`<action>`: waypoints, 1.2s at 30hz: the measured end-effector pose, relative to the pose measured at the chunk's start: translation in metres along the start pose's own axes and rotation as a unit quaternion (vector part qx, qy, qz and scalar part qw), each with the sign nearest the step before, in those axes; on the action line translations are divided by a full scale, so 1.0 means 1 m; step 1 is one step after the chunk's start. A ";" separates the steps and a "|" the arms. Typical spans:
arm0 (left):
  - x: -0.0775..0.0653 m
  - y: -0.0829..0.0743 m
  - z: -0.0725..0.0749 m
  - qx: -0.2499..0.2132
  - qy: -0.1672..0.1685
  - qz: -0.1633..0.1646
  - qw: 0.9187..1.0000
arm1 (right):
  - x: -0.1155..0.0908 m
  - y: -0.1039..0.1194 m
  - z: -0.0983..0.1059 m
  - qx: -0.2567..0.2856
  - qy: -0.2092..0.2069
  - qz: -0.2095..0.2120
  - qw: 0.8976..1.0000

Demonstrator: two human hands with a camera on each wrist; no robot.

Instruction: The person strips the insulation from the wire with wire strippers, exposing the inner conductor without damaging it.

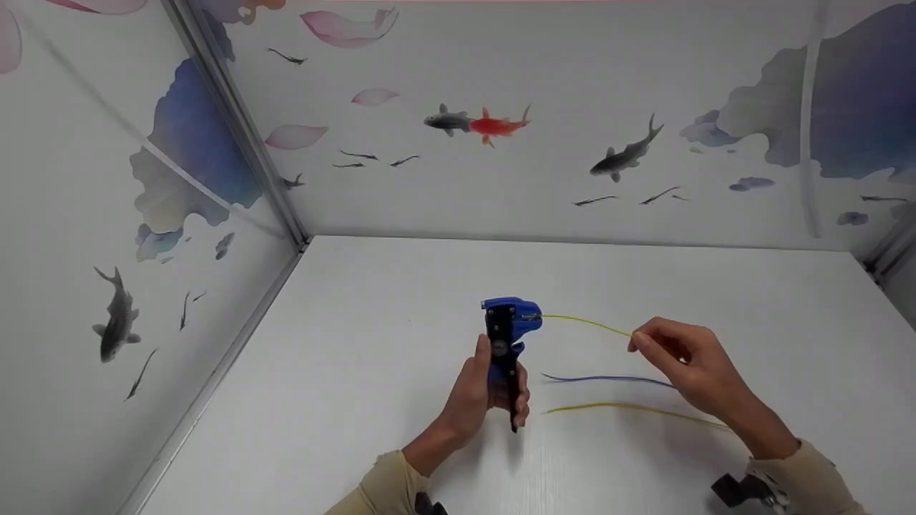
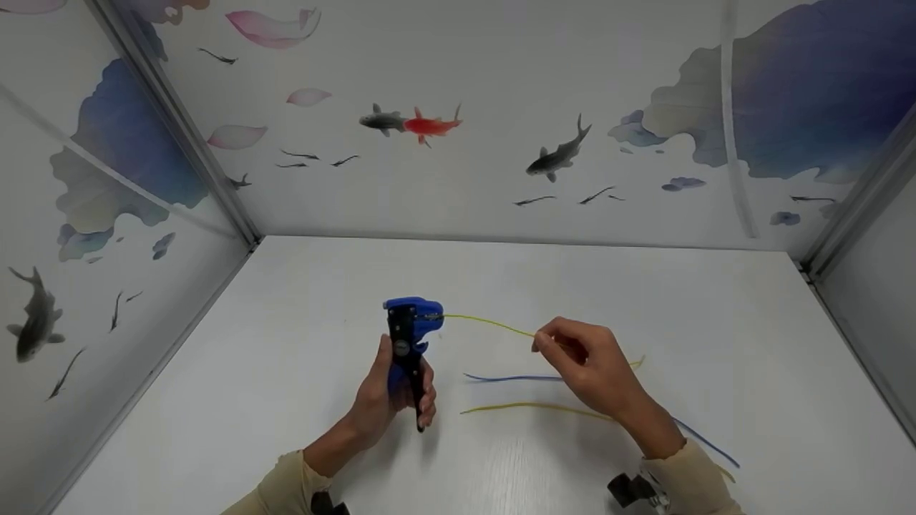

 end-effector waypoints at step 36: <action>0.000 0.004 0.000 -0.002 -0.013 -0.002 1.000 | -0.001 -0.002 -0.002 -0.001 0.006 0.006 1.000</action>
Point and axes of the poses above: each hand's wrist, its own x-axis towards the middle knuckle, its own z-axis out of the back of the hand, y = z × x, the point moved 2 cm from there along x, towards the middle knuckle, and after that the axes turned 11 degrees about x, right-handed, at the moved point
